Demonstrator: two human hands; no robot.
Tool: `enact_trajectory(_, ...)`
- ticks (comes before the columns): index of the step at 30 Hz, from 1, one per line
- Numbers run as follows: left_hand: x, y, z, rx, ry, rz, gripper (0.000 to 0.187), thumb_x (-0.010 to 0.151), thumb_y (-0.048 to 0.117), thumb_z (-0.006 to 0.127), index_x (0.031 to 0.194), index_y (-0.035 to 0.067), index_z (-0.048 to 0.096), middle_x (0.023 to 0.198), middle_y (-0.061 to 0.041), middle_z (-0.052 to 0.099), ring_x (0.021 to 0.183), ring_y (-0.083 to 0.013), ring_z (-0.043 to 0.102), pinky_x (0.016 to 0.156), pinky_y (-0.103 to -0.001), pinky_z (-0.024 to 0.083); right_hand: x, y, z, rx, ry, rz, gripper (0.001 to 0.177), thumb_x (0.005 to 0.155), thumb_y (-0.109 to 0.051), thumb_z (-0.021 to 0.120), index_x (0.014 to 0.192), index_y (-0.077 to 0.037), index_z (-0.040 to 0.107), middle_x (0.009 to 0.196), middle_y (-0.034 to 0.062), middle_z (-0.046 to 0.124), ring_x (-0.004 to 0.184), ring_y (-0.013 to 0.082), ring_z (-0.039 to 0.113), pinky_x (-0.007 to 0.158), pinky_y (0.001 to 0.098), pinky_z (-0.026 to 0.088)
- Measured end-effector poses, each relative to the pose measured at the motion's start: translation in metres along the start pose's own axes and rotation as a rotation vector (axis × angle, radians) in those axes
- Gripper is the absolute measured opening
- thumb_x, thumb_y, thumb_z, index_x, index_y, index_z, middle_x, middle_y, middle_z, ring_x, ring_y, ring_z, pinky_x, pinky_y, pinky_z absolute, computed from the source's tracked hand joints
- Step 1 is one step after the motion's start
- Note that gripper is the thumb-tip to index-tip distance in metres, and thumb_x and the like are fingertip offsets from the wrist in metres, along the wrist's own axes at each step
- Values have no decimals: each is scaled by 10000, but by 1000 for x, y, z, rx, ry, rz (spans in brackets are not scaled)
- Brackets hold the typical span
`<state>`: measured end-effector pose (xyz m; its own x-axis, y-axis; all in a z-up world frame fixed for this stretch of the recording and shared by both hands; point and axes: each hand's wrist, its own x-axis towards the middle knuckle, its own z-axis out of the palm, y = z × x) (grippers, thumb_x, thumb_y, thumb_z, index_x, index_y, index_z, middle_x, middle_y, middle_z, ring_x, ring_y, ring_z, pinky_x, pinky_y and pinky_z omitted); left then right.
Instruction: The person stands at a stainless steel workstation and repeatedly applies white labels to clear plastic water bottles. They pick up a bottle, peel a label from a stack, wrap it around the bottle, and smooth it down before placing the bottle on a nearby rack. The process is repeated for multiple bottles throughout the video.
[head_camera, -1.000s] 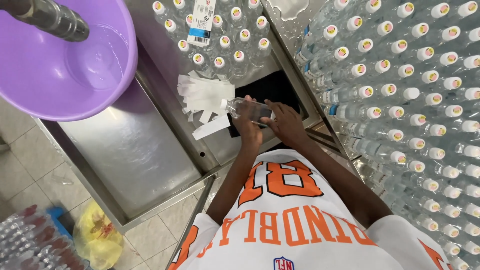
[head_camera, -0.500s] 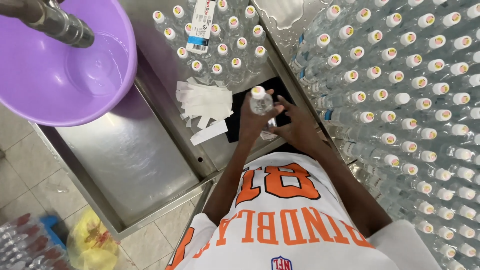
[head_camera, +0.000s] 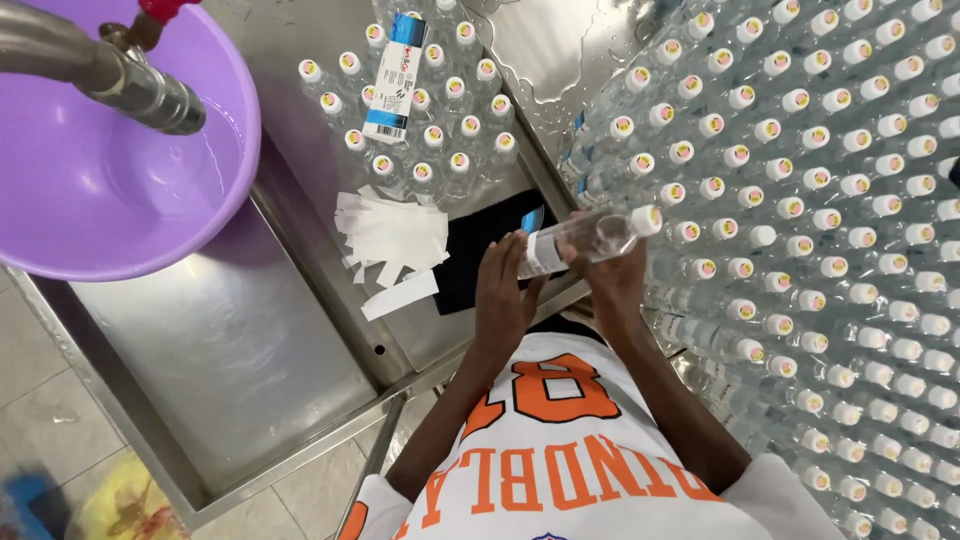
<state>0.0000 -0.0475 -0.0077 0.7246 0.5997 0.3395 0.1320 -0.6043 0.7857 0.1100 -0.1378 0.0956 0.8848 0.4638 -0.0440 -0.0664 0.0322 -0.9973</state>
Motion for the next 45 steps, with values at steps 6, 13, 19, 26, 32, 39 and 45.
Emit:
enact_trajectory(6, -8, -17, -8, -148, -133, -190, 688, 793, 196, 941, 1401, 77, 645, 1268, -100, 690, 1254, -325, 698, 1194, -454, 479, 10, -4, -9, -90, -308, 61, 676, 687, -74, 1027, 1271, -7, 694, 1177, 174, 802, 1048, 225, 790, 930, 386, 649)
enact_trajectory(13, -9, -24, -18, -165, -172, -264, 660, 700, 146, 970, 1275, 96, 650, 1213, -64, 601, 1108, -281, 640, 1012, -415, 524, 47, -56, -33, -464, -694, -42, 828, 785, -172, 974, 1495, -12, 579, 1475, 227, 660, 1449, 399, 576, 1228, 582, 411)
enact_trajectory(19, 13, -43, -13, -9, -188, -190, 741, 676, 289, 1021, 1298, 130, 651, 1264, -99, 605, 1250, -353, 616, 1144, -507, 451, 97, -118, -3, -973, -1025, -14, 675, 766, -149, 935, 1386, -26, 696, 1269, 329, 757, 680, 463, 794, 639, 545, 715)
enact_trajectory(26, 53, -77, -45, 248, -520, -428, 885, 832, 529, 901, 1521, 144, 501, 1668, -265, 304, 1593, -492, 257, 1320, -693, 192, 205, -108, -3, -1225, -960, -284, 667, 864, -417, 875, 1417, -92, 694, 1011, 269, 797, 923, 498, 766, 754, 615, 624)
enact_trajectory(32, 62, -77, -49, 0, -606, -530, 836, 990, 724, 630, 1601, 186, 443, 1710, -267, 240, 1615, -483, 259, 1300, -655, 293, 306, 19, -34, -1529, -1026, -370, 666, 896, -483, 828, 1479, -226, 633, 1031, 149, 807, 1059, 385, 763, 904, 575, 627)
enact_trajectory(39, 36, -115, -13, -187, -549, -811, 617, 991, 522, 675, 1528, 234, 573, 1732, -62, 291, 1621, -291, 312, 1224, -552, 423, 323, 100, -56, -1657, -1222, -636, 631, 844, -327, 908, 1396, -189, 636, 1209, 163, 745, 1163, 358, 684, 1095, 532, 526)
enact_trajectory(45, 46, -126, 37, -438, -596, -837, 601, 968, 514, 731, 1487, 227, 631, 1595, -31, 561, 1500, -232, 541, 1187, -429, 458, 327, 46, 5, -1737, -1553, -107, 427, 1027, -26, 623, 1391, -217, 734, 1342, 109, 687, 1243, 314, 609, 1089, 516, 480)
